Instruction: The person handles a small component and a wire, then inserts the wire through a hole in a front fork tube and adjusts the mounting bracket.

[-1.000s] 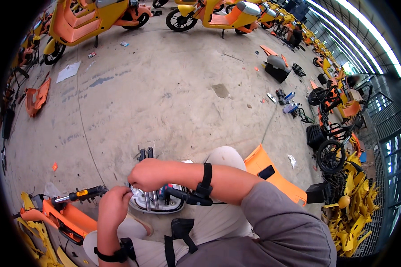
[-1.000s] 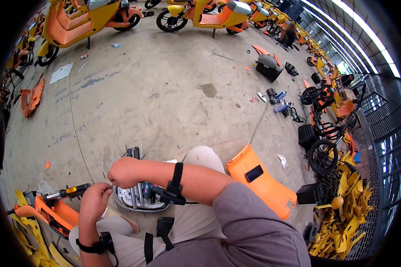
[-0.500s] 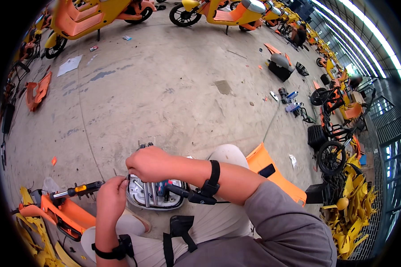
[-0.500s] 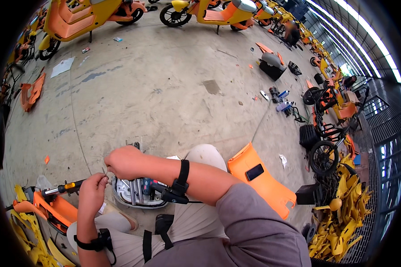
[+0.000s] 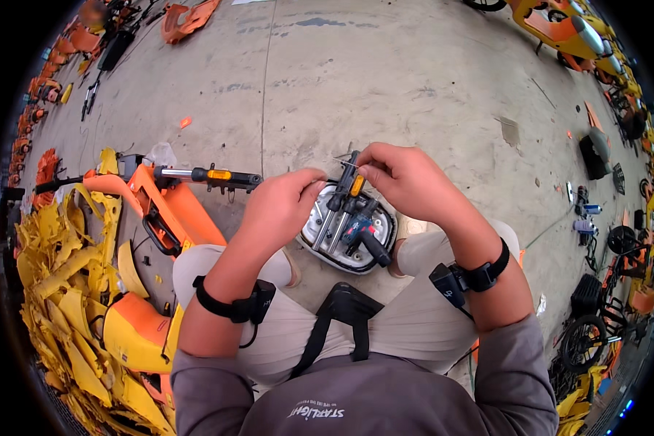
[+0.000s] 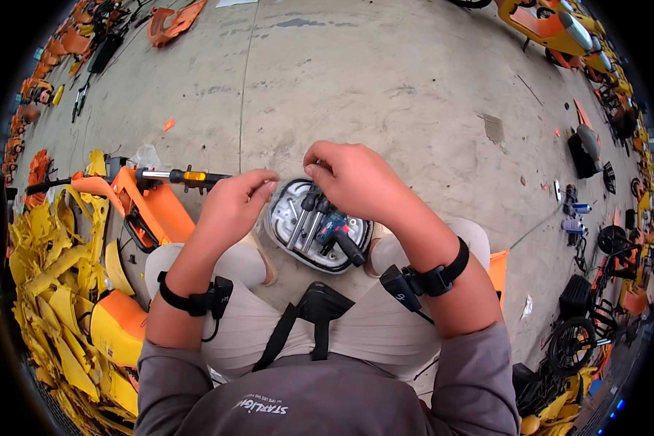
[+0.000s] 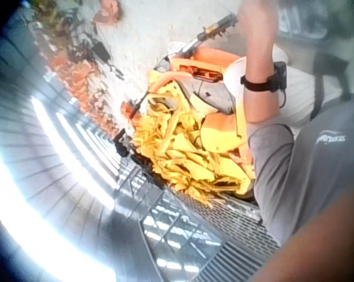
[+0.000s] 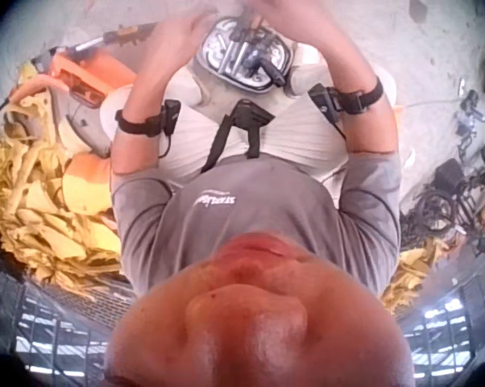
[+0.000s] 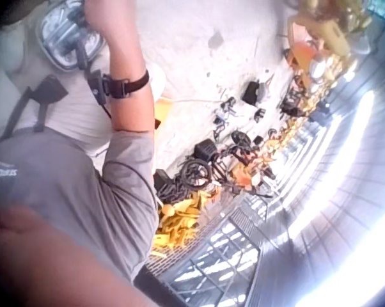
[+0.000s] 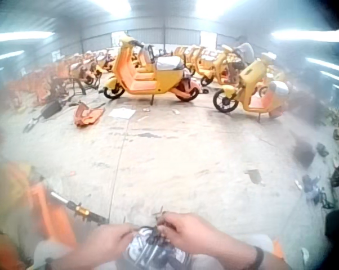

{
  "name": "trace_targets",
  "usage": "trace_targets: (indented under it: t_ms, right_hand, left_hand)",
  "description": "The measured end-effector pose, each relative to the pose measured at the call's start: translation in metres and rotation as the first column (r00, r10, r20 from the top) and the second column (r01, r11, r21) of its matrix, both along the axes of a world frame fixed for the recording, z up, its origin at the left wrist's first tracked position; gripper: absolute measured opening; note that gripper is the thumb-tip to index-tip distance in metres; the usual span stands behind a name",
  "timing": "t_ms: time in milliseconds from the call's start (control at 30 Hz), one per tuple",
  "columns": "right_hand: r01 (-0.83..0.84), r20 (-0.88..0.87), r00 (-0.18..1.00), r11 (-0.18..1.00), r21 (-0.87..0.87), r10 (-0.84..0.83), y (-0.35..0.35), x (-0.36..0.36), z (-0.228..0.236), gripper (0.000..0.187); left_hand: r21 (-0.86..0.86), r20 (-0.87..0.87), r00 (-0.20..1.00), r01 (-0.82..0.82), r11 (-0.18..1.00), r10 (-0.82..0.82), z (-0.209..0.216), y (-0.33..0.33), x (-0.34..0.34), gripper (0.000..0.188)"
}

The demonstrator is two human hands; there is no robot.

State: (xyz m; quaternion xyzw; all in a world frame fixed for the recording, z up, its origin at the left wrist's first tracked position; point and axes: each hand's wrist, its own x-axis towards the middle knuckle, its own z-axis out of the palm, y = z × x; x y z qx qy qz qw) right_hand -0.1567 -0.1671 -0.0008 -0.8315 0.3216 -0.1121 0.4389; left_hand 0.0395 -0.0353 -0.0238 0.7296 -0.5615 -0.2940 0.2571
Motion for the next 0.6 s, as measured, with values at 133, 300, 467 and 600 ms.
trace_targets:
  t_ms: [133, 300, 467, 600]
  right_hand:
    - [-0.048, -0.047, 0.998, 0.999, -0.001, 0.048, 0.000, 0.001, -0.007, 0.020]
    - [-0.004, -0.157, 0.987, 0.989, 0.145, 0.027, -0.009, -0.005, -0.005, 0.016]
    - [-0.042, -0.035, 0.998, 0.946, 0.321, 0.056, -0.011, -0.005, -0.014, 0.018]
    - [-0.044, -0.064, 0.995, 0.899, 0.436, 0.080, -0.010, -0.001, -0.005, 0.018]
  left_hand:
    - [-0.014, -0.102, 0.994, -0.038, 0.999, 0.037, 0.003, 0.001, -0.004, 0.024]
    - [-0.207, -0.173, 0.985, -0.029, 0.978, -0.008, -0.003, -0.004, -0.008, 0.023]
    - [-0.159, -0.345, 0.936, -0.133, 0.978, 0.071, 0.003, -0.001, -0.005, 0.018]
    - [-0.052, -0.453, 0.888, -0.111, 0.993, 0.075, 0.004, -0.002, 0.001, 0.018]
